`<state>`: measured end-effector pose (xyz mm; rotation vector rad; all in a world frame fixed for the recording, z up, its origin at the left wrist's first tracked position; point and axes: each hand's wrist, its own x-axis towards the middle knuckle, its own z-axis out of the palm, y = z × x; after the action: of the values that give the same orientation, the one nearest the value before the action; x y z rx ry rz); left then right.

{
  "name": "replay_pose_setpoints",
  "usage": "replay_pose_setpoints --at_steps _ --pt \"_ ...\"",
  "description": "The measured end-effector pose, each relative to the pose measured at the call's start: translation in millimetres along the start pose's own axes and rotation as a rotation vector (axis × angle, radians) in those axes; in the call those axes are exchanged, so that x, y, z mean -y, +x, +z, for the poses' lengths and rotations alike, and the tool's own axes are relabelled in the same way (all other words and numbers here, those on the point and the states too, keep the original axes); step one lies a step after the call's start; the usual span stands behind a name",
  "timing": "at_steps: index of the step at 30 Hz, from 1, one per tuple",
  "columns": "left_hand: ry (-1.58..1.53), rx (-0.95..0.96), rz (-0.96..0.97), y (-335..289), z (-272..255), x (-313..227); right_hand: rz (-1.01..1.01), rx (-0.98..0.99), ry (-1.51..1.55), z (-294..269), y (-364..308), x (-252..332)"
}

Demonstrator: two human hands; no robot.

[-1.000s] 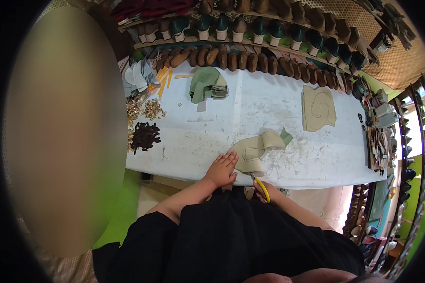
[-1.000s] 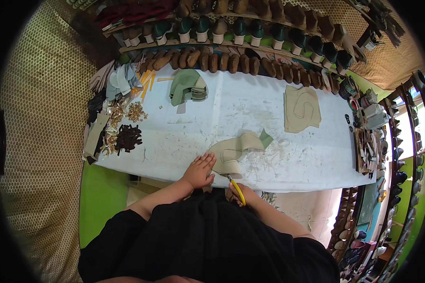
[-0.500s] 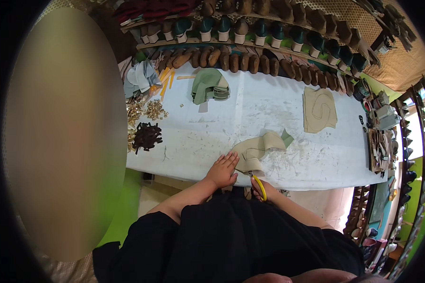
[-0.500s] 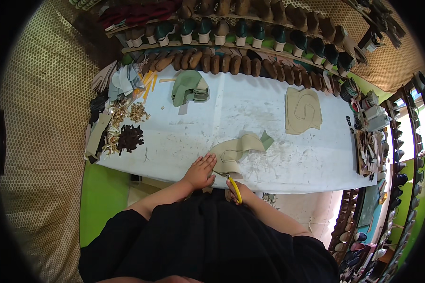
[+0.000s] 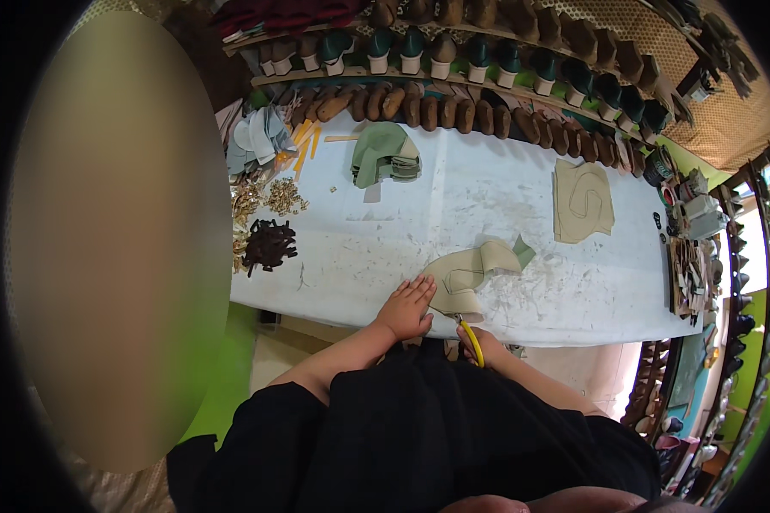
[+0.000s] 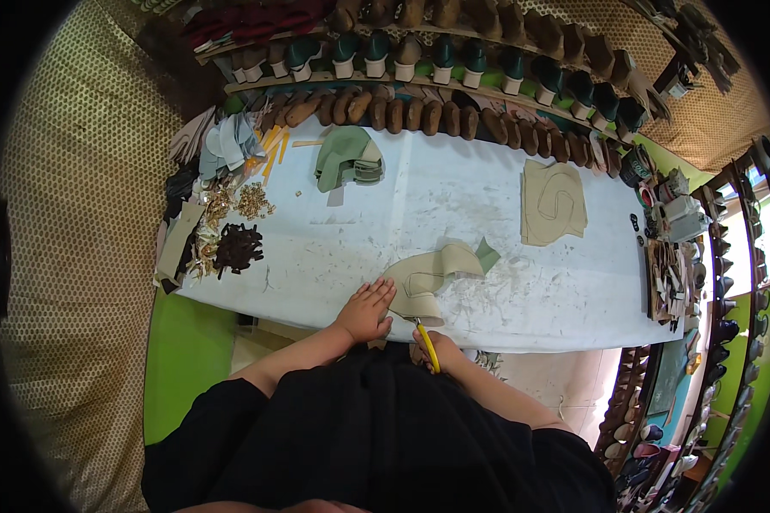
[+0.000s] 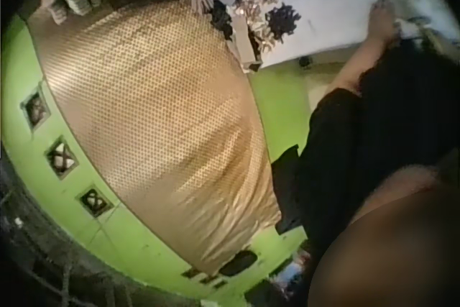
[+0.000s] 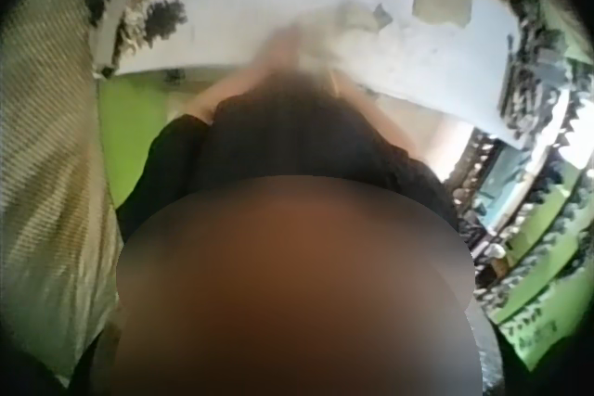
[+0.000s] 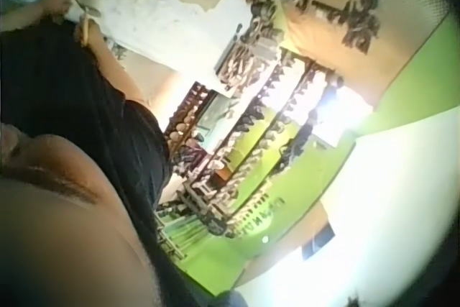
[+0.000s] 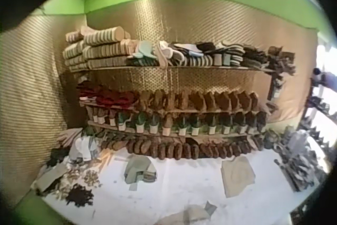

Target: Cut out shoe component patterns from a sheet of material using scissors.

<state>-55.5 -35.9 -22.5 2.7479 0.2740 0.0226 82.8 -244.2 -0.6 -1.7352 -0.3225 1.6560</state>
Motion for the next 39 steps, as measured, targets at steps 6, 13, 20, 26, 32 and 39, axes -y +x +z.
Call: replay_pose_setpoints --at_steps 6,13,20,26,32,39 --pt "-0.007 0.013 -0.005 0 0 1 0.009 0.012 0.028 -1 -2 3" --pt "-0.043 -0.073 -0.059 0 -3 2 -0.008 0.226 0.215 -16 -22 21" --pt "0.170 -0.321 0.200 12 -23 14 -0.104 0.473 0.269 -39 -25 13" --pt "-0.110 -0.324 0.272 46 -67 18 -0.026 0.481 0.173 -68 -51 37" --pt "-0.299 -0.271 -0.048 95 -148 1 0.122 0.498 0.127 -138 -78 39" --pt "0.198 -0.271 -0.052 184 -239 -13 0.045 0.342 0.122 -199 -112 56"
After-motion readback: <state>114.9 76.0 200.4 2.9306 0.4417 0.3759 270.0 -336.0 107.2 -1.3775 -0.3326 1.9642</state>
